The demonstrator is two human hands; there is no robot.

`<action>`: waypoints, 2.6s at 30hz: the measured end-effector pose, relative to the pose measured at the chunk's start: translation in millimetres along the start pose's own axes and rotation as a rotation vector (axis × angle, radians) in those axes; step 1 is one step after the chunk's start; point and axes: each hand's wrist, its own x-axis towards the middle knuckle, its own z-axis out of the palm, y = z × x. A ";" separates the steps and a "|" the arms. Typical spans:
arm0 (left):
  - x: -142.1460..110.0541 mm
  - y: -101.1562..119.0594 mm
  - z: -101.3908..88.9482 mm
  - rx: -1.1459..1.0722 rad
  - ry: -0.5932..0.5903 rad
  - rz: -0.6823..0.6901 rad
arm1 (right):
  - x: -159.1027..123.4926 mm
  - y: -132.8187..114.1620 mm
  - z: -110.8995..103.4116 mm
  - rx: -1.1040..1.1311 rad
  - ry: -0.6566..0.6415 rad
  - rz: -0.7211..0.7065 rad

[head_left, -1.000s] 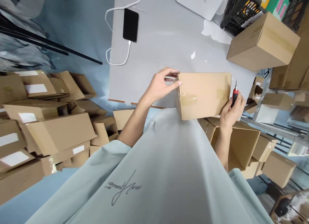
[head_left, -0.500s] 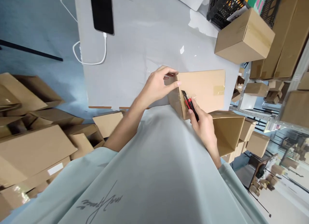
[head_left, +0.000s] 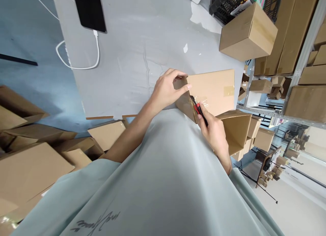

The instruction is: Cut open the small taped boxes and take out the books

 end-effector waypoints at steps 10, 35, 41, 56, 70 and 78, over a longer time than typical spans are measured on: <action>2.1 -0.2 10.7 0.003 0.030 0.010 | 5.1 -40.9 7.3 -0.337 -0.033 0.173; 4.7 9.8 19.3 0.092 0.174 -0.071 | 0.1 131.8 -39.0 -0.037 0.432 0.248; 8.7 68.7 68.4 0.482 0.262 0.082 | 21.5 180.2 -32.7 0.056 0.339 0.178; 26.8 62.2 182.7 0.769 -0.057 0.224 | 52.2 213.7 -41.6 0.138 0.154 -0.082; 27.7 61.3 184.7 0.723 -0.045 0.206 | 58.5 202.8 -49.1 0.037 -0.007 -0.046; 27.4 62.4 185.6 0.703 -0.045 0.212 | 57.8 181.4 -48.8 -0.058 -0.010 0.046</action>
